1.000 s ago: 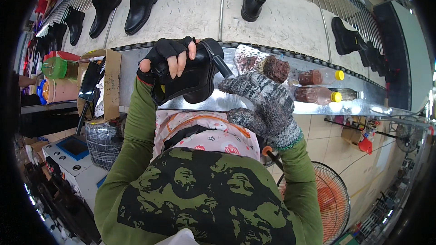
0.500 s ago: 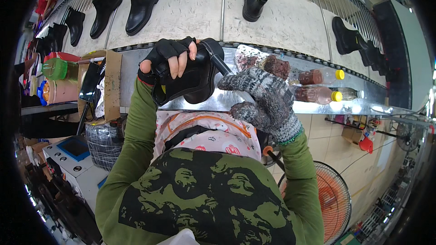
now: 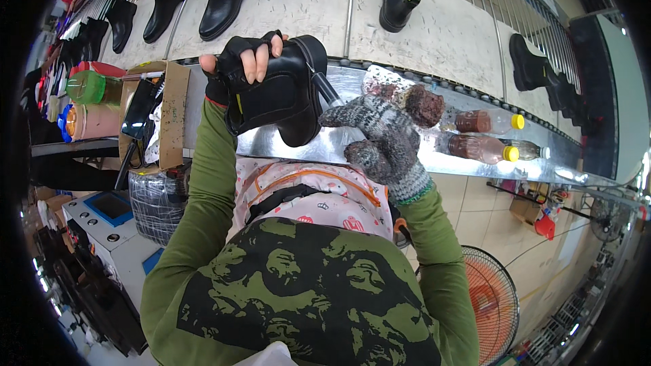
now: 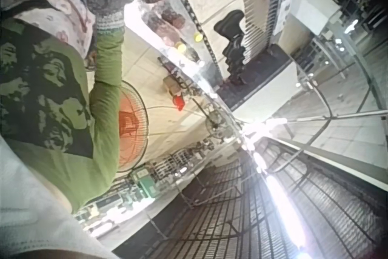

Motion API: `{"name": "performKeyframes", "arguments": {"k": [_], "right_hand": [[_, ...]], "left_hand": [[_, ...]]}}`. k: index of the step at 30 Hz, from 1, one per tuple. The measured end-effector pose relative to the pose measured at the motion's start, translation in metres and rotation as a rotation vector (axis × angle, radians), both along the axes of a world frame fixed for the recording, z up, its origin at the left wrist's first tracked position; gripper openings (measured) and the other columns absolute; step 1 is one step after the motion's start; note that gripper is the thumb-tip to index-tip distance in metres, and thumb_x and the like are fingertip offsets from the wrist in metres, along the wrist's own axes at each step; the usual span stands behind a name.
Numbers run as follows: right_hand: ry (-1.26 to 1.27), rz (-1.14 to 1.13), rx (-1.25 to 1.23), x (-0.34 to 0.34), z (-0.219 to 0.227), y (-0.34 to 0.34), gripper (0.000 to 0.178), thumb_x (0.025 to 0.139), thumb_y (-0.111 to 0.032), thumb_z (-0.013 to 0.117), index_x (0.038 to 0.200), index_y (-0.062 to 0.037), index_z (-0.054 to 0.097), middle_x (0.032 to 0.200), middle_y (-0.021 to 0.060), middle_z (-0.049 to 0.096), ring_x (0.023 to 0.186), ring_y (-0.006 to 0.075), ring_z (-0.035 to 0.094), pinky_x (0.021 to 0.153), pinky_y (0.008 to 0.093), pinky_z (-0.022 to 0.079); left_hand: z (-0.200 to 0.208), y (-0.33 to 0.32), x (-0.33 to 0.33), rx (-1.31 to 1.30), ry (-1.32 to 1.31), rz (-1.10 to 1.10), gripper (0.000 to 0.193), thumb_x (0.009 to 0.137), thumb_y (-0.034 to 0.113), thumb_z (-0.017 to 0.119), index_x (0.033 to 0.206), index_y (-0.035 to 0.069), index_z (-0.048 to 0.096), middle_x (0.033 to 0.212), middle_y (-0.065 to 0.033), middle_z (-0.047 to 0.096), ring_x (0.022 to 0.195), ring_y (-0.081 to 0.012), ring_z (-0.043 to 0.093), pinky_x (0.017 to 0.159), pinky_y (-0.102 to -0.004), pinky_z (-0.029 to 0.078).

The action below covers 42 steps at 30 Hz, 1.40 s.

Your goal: Apply polish and buff a black boot using a brush at a manufacturing workstation.

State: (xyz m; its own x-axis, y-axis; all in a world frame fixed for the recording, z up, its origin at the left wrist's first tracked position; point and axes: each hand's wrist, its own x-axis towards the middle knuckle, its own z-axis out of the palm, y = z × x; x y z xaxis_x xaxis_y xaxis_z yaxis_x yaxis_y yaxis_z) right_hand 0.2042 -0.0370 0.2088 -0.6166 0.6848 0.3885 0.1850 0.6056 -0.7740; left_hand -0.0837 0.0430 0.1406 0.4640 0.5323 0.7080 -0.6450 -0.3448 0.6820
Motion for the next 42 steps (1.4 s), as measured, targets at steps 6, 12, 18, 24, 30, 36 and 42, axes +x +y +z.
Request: {"name": "performKeyframes", "arguments": {"k": [6,12,18,24,30,36,42], "right_hand": [[0.222,0.059,0.093,-0.028,-0.044,0.011,0.033,0.086,-0.026,0.051,0.096,0.0026,0.065,0.095,0.0147,0.066,0.085,0.0293,0.061,0.076,0.0361,0.048],[0.131,0.047,-0.060,-0.039,-0.057,0.011,0.032,0.089,-0.025,0.046,0.095,-0.0001,0.066,0.095,0.0127,0.066,0.086,0.0286,0.062,0.077,0.0354,0.048],[0.132,0.059,-0.164,-0.036,-0.082,0.012,0.038,0.090,-0.033,0.044,0.096,-0.0032,0.067,0.094,0.0116,0.066,0.081,0.0265,0.061,0.075,0.0342,0.047],[-0.030,-0.022,-0.333,-0.024,-0.095,0.004,0.068,0.093,-0.055,0.025,0.096,-0.0017,0.066,0.093,0.0135,0.067,0.088,0.0267,0.063,0.081,0.0339,0.047],[-0.011,-0.044,-0.364,-0.020,-0.093,-0.002,0.037,0.094,-0.031,0.042,0.096,-0.0036,0.066,0.094,0.0127,0.066,0.087,0.0252,0.064,0.079,0.0324,0.049],[-0.109,-0.054,-0.335,-0.014,-0.100,-0.005,0.051,0.094,-0.043,0.036,0.094,-0.0014,0.066,0.095,0.0119,0.067,0.085,0.0214,0.064,0.077,0.0301,0.050],[-0.108,-0.029,-0.278,-0.010,-0.102,-0.009,0.034,0.094,-0.027,0.041,0.096,-0.0030,0.065,0.094,0.0105,0.067,0.085,0.0233,0.065,0.076,0.0311,0.051]], "left_hand": [[-0.022,0.001,-0.022,-0.170,-0.166,0.068,0.079,0.082,0.077,0.019,0.063,0.009,0.056,0.068,-0.0050,0.053,0.094,-0.0236,0.042,0.100,-0.0405,0.019],[-0.041,0.000,-0.047,-0.375,-0.291,0.149,0.082,0.081,0.077,0.019,0.065,0.006,0.056,0.072,-0.0063,0.052,0.100,-0.0263,0.043,0.104,-0.0412,0.022],[-0.062,0.005,-0.075,-0.482,-0.284,0.174,0.084,0.077,0.080,0.025,0.070,0.004,0.060,0.076,-0.0078,0.054,0.103,-0.0277,0.045,0.102,-0.0416,0.029],[-0.080,0.005,-0.085,-0.706,-0.396,0.248,0.084,0.079,0.079,0.025,0.071,0.003,0.061,0.079,-0.0091,0.055,0.102,-0.0285,0.048,0.099,-0.0409,0.034],[-0.095,0.006,-0.101,-0.691,-0.368,0.337,0.084,0.084,0.074,0.022,0.073,0.002,0.063,0.078,-0.0110,0.058,0.100,-0.0296,0.051,0.095,-0.0386,0.038],[-0.097,0.004,-0.101,-0.821,-0.391,0.499,0.085,0.084,0.073,0.020,0.067,0.001,0.062,0.074,-0.0130,0.060,0.088,-0.0297,0.054,0.093,-0.0384,0.040],[-0.103,0.005,-0.107,-0.823,-0.387,0.617,0.087,0.085,0.073,0.019,0.062,0.000,0.060,0.069,-0.0139,0.059,0.085,-0.0313,0.055,0.093,-0.0379,0.040]]}}
